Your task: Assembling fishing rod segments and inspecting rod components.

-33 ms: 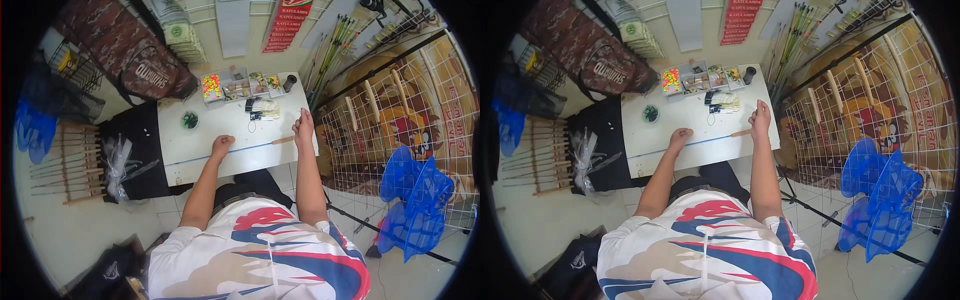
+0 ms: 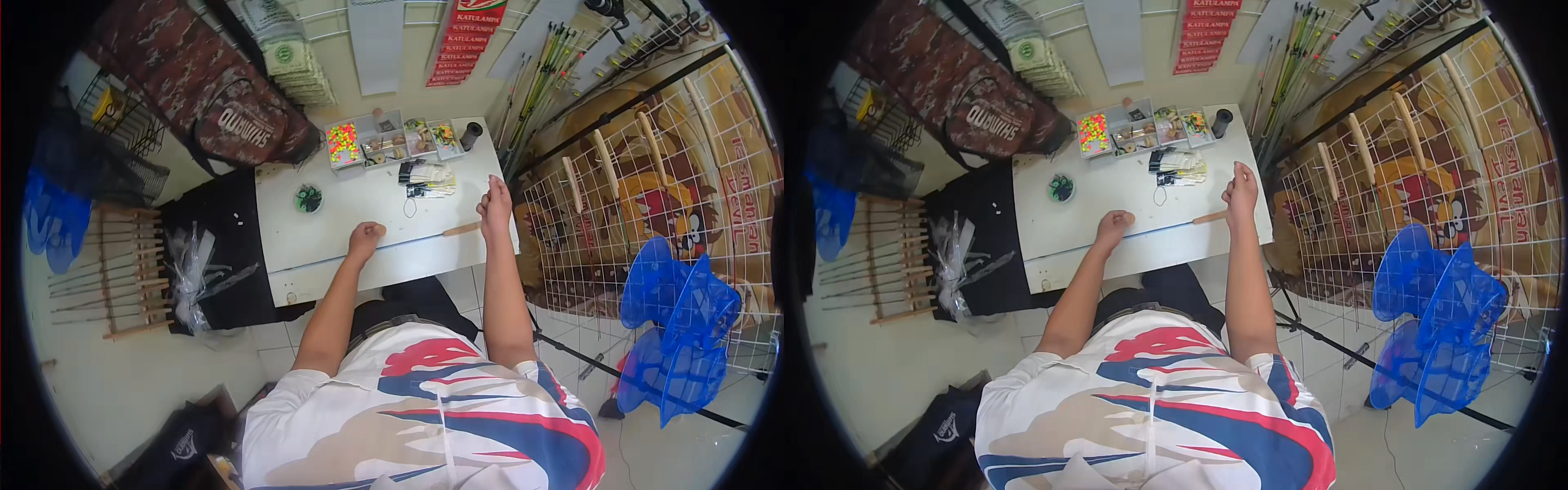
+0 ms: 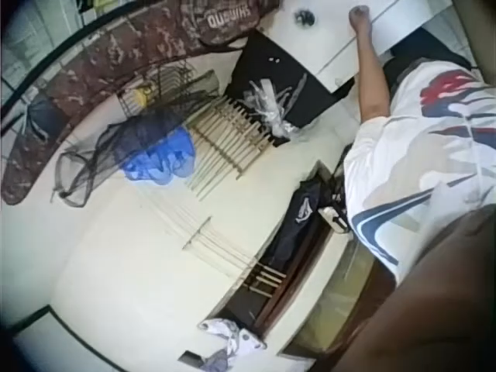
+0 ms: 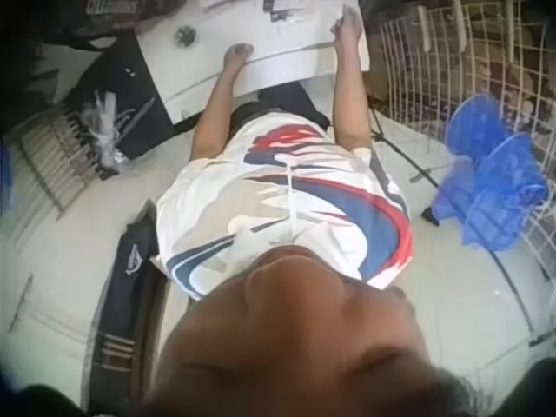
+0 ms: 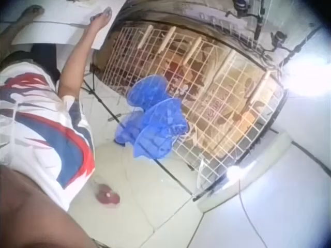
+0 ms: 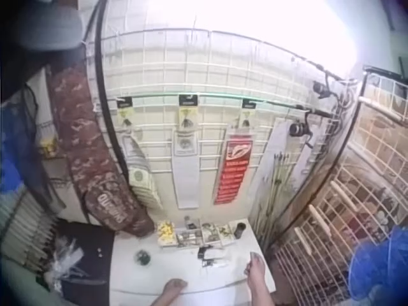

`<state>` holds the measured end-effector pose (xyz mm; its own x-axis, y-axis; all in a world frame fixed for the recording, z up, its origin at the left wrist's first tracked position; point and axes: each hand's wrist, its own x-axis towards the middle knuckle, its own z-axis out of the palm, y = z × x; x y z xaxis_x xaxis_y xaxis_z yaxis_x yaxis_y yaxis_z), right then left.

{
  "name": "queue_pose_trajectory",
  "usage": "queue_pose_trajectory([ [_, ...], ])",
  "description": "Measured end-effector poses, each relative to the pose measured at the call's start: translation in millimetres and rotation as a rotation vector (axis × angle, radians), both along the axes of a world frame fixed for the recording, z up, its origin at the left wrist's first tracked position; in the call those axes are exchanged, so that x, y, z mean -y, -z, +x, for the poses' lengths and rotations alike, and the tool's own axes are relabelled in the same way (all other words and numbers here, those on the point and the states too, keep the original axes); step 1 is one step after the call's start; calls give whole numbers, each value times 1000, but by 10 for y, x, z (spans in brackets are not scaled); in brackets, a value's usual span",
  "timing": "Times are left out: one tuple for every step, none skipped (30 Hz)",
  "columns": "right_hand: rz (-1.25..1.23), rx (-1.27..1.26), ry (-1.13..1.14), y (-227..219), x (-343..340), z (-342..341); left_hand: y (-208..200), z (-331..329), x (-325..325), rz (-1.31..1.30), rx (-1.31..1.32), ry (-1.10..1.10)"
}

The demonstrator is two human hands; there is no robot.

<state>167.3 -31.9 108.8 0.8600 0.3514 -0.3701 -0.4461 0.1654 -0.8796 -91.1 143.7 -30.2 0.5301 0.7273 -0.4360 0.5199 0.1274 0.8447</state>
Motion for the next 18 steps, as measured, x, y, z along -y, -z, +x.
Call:
queue_pose_trajectory([
  [-2, 2, 13, -18, -13, -3, 50, 69, 52, 153, -52, 97],
  [0, -11, 0, -38, -28, -7, 96, 124, 59, 395, -129, 210],
  [1, -23, -10, -12, 0, 18, 120, 189, 77, 393, -123, 224],
  [144, -77, -39, 21, 9, 25, 141, 245, 92, 276, -51, 196],
  [141, -73, -28, 49, 19, 36, 159, 295, 102, 159, 19, 165],
  [137, -38, -72, 50, -8, 8, 173, 315, 101, 156, 19, 171],
  [134, -3, -117, 47, -36, -18, 183, 331, 97, 182, -7, 195],
  [106, -32, -138, 29, -48, -28, 190, 338, 90, 209, -33, 217],
  [105, -31, -135, 11, -79, -52, 183, 348, 86, 208, -32, 220],
  [48, 2, -170, -5, -121, -86, 173, 347, 82, 256, -63, 240],
  [-8, 35, -207, -29, -155, -114, 161, 343, 71, 305, -93, 259],
  [19, 21, -231, -42, -160, -124, 104, 359, 74, 303, -93, 259],
  [18, 20, -233, -28, -174, -132, 48, 373, 87, 351, -133, 257],
  [50, 22, -271, -24, -196, -147, -9, 379, 100, 397, -174, 253],
  [82, 23, -307, -17, -209, -160, -98, 385, 113, 396, -175, 250],
  [72, 6, -332, -33, -232, -171, -184, 404, 121, 461, -189, 164],
  [72, 5, -339, -46, -247, -191, -269, 416, 119, 525, -203, 76],
  [61, -38, -385, -82, -281, -228, -352, 429, 73, 578, -190, 28],
])
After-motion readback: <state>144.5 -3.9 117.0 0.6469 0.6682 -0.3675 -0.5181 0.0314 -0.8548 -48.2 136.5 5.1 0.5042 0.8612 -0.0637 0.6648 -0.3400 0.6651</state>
